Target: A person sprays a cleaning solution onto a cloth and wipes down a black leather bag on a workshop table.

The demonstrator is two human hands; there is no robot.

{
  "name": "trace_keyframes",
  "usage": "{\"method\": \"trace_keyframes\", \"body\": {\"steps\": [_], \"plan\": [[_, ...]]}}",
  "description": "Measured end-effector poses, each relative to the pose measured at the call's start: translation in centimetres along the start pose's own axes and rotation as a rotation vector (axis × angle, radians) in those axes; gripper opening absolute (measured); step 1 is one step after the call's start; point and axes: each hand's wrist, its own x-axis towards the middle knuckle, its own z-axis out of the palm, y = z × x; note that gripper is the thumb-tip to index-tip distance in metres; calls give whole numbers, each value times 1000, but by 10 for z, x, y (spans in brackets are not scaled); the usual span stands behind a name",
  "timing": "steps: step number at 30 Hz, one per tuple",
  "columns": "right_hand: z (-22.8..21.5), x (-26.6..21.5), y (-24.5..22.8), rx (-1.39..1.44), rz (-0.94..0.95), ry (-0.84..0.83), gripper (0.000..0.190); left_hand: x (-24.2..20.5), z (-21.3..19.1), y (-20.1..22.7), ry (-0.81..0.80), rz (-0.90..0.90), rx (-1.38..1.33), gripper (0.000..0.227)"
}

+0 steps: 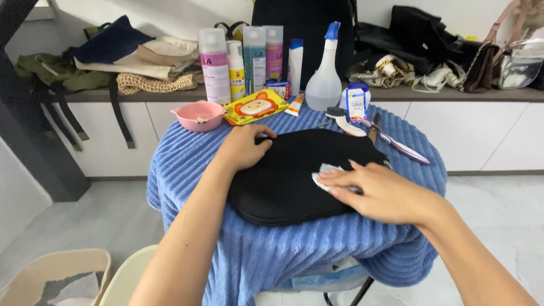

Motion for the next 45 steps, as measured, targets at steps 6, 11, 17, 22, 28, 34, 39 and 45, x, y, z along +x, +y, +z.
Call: {"method": "trace_keyframes", "body": {"steps": [6, 11, 17, 22, 28, 34, 39, 45], "plan": [[6, 18, 11, 3, -8, 90, 40, 2, 0, 0, -9, 2, -3, 30], [11, 9, 3, 149, 16, 125, 37, 4, 2, -6, -3, 4, 4, 29], [-2, -10, 5, 671, -56, 97, 34, 7, 1, -4, -76, -8, 60, 30], [-3, 9, 15, 301, 361, 483, 41, 3, -1, -2, -72, -15, 67, 31], [8, -15, 11, -16, -17, -156, 67, 0, -7, 6, -111, -39, 82, 31], [19, 18, 18, -271, -53, -200, 90, 0, -3, 4, -100, -56, 78, 32], [11, -9, 21, -66, -315, -200, 102, 6, 2, -5, -47, -9, 67, 30], [6, -3, 26, -461, 22, -280, 101, 3, -2, 2, -84, -38, 86, 31]]}}
